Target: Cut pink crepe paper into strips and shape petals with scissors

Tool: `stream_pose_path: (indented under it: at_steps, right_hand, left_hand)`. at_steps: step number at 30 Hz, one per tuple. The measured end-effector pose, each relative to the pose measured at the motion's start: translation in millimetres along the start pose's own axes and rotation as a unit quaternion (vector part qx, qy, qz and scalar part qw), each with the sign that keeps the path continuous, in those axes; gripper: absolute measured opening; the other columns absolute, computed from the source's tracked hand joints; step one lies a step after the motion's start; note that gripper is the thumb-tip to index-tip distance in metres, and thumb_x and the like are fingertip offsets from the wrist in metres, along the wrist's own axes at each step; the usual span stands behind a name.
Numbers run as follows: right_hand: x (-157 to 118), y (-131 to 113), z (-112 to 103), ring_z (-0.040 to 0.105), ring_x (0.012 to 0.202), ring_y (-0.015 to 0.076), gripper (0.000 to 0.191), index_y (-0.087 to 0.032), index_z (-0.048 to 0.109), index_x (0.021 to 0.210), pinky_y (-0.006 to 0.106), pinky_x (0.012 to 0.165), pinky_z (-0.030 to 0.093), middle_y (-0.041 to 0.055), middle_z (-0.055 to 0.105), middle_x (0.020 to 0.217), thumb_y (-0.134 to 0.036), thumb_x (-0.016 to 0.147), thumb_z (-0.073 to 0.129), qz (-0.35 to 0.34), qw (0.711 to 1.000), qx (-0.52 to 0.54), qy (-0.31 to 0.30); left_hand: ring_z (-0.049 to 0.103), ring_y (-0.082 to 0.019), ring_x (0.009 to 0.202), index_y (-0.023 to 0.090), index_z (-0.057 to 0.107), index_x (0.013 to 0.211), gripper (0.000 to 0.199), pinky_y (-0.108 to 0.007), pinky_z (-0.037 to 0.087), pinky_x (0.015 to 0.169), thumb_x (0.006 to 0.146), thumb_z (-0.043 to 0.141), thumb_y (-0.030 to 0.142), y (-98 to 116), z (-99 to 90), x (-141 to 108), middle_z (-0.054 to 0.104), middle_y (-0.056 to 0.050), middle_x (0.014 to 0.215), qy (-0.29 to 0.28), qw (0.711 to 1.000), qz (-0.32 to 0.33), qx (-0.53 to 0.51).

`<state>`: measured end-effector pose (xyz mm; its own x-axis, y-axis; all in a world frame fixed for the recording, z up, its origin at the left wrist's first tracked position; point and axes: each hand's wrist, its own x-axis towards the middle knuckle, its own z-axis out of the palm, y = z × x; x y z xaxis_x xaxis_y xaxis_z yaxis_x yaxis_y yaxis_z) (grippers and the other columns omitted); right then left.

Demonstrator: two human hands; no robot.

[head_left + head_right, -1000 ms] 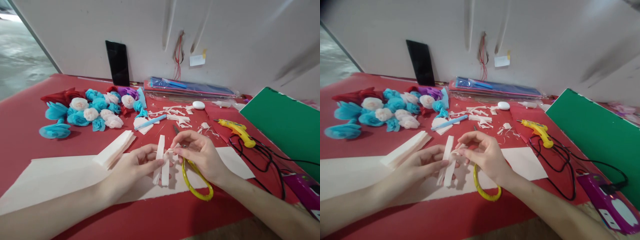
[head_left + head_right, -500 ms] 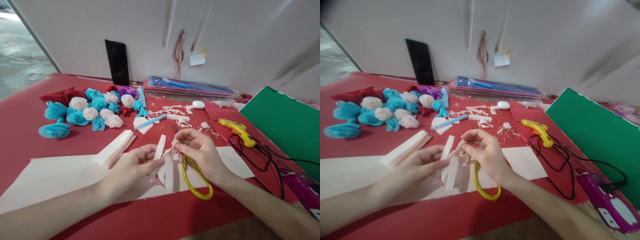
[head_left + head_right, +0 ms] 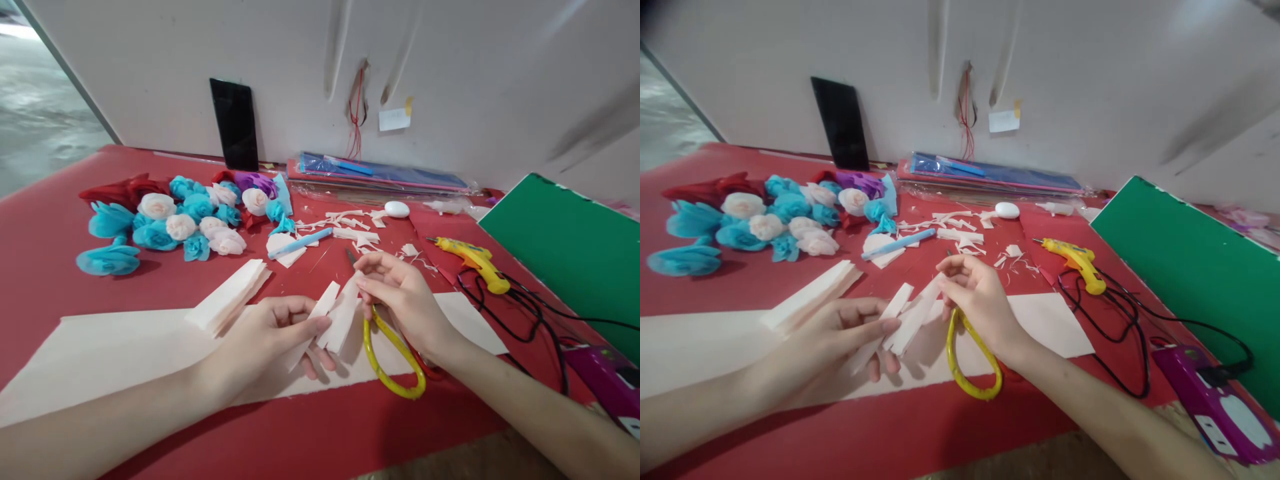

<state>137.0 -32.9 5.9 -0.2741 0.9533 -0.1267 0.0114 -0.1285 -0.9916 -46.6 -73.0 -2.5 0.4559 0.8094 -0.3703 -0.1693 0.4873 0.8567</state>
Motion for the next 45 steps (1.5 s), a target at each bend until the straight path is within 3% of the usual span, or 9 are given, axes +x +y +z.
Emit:
stream_pose_path:
  at_steps: [8,13,19,22,26,30,35,39,45]
  right_hand:
    - [-0.2,-0.5,0.4,0.045,0.042,0.0053,0.013,-0.02,0.052,0.089,0.019,0.039,0.033,-0.0063,0.048,0.064,-0.024,0.079,0.059,0.012,0.999,-0.045,-0.02]
    - [-1.0,3.9,3.8,0.04,0.049,0.0067,0.006,-0.017,0.057,0.081,0.021,0.045,0.031,-0.0053,0.046,0.061,-0.018,0.075,0.06,-0.004,0.986,-0.158,-0.057]
    - [-5.3,5.8,6.9,0.044,0.061,0.0096,0.013,-0.02,0.06,0.093,0.024,0.056,0.035,0.0001,0.055,0.083,-0.02,0.08,0.058,-0.086,0.963,-0.254,-0.026]
    - [-10.5,0.0,10.1,0.044,0.06,0.0088,0.017,-0.021,0.06,0.094,0.022,0.053,0.035,0.0004,0.057,0.084,-0.035,0.087,0.052,-0.06,0.979,-0.189,-0.057]
    - [-14.5,-4.9,16.0,0.036,0.048,0.0053,0.015,-0.021,0.058,0.087,0.019,0.041,0.025,-0.0028,0.054,0.072,-0.035,0.083,0.059,0.051,0.993,-0.069,-0.081]
    - [-12.6,-2.7,15.6,0.034,0.046,0.0042,0.01,-0.019,0.058,0.079,0.019,0.042,0.025,-0.0038,0.051,0.067,-0.028,0.082,0.061,0.068,0.993,0.013,-0.097]
    - [-10.3,2.2,9.3,0.032,0.05,0.005,0.006,-0.019,0.058,0.08,0.02,0.046,0.024,-0.0039,0.05,0.069,-0.024,0.081,0.061,0.047,0.984,0.104,-0.135]
    - [-11.0,2.0,6.6,0.04,0.059,0.0089,0.003,-0.02,0.06,0.084,0.022,0.054,0.032,-0.0028,0.049,0.069,-0.022,0.083,0.058,-0.038,0.987,0.036,-0.155]
    - [-9.6,1.5,4.5,0.047,0.073,0.0108,0.011,-0.021,0.06,0.081,0.023,0.061,0.038,-0.0004,0.049,0.085,-0.013,0.082,0.052,-0.12,0.976,-0.026,-0.18]
  left_hand:
    - [0.061,-0.012,0.04,0.017,0.057,0.058,0.029,-0.015,0.04,0.037,0.067,0.074,0.038,1.6,3.2,-0.1,0.067,0.0,0.048,0.038,0.999,-0.024,-0.026]
    - [0.042,-0.005,0.027,0.017,0.056,0.059,0.034,-0.014,0.032,0.033,0.075,0.066,0.045,-0.6,-0.5,-1.4,0.051,0.006,0.034,0.085,0.995,0.054,0.019]
    - [0.049,-0.007,0.034,0.015,0.062,0.067,0.031,-0.017,0.039,0.042,0.085,0.056,0.039,-1.5,-1.3,-2.7,0.057,0.003,0.041,0.073,0.995,0.064,0.018]
    - [0.051,-0.008,0.037,0.014,0.063,0.067,0.031,-0.017,0.04,0.042,0.083,0.057,0.04,-2.5,-1.1,-1.0,0.061,0.001,0.047,0.064,0.996,0.054,0.022]
    - [0.054,-0.011,0.041,0.015,0.066,0.061,0.035,-0.019,0.042,0.046,0.083,0.056,0.041,-2.0,-1.4,-1.1,0.065,-0.002,0.051,0.032,0.994,0.048,0.096]
    - [0.057,-0.013,0.046,0.015,0.07,0.061,0.048,-0.021,0.045,0.049,0.089,0.044,0.044,0.9,-2.2,-3.0,0.067,-0.004,0.054,-0.01,0.996,0.054,0.069]
    - [0.063,-0.015,0.056,0.013,0.073,0.075,0.041,-0.022,0.048,0.055,0.091,0.042,0.035,2.1,-4.7,-1.6,0.071,-0.006,0.065,-0.061,0.994,0.07,-0.05]
    - [0.066,-0.017,0.068,0.011,0.072,0.087,0.041,-0.021,0.05,0.059,0.091,0.043,0.039,-0.5,-5.5,1.0,0.072,-0.01,0.079,-0.141,0.978,-0.009,-0.15]
    - [0.062,-0.014,0.061,0.009,0.07,0.073,0.039,-0.023,0.048,0.066,0.086,0.052,0.041,-1.5,-7.0,0.7,0.067,-0.007,0.066,-0.162,0.978,-0.047,-0.122]
